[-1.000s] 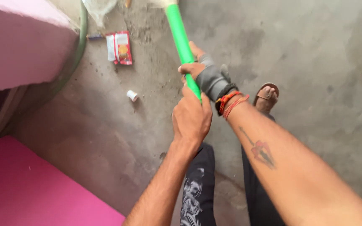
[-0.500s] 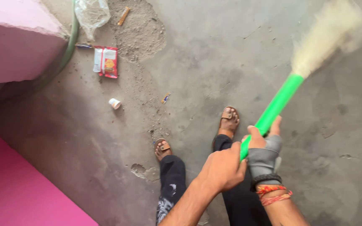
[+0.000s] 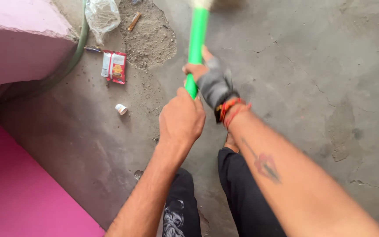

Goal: The person is sweeping a concrete floor with a broom to gather litter and debris.

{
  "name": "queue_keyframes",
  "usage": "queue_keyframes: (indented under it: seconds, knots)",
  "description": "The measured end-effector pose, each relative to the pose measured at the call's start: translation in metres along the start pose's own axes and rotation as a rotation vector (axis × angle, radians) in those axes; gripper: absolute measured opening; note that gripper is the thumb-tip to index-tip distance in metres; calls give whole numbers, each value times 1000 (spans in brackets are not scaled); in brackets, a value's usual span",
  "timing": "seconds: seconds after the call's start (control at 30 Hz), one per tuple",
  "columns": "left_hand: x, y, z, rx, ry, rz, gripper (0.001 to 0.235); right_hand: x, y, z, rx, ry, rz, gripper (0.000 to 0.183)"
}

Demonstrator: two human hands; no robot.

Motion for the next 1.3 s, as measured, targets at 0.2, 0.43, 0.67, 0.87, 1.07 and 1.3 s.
queue_keyframes:
  seconds: [0.2,0.43,0.67,0.87,1.07,1.3]
  knots:
    - [-8,-56,-22,-5,-318,-87,30,-3,55,-13,159,297,48,89]
    - [65,-97,-80,188,144,-183,41,-134,79,-127,-88,-37,113,67]
    - [157,-183,-47,538,521,-271,36,-323,-2,-129,8,-712,171,65]
    - [168,-228,69,410,518,-92,26,-324,-11,3,125,-534,146,48]
    - [47,-162,84,-75,298,-349,37,-176,29,96,69,73,57,76]
    - [22,-130,96,-276,-84,-353,37,-47,136,107,189,367,-482,83]
Point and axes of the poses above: each hand's wrist, its own z-axis towards the middle knuckle, its own x-axis out of the palm, y = z × x, the point moved 6 cm from there along z, towards the middle knuckle
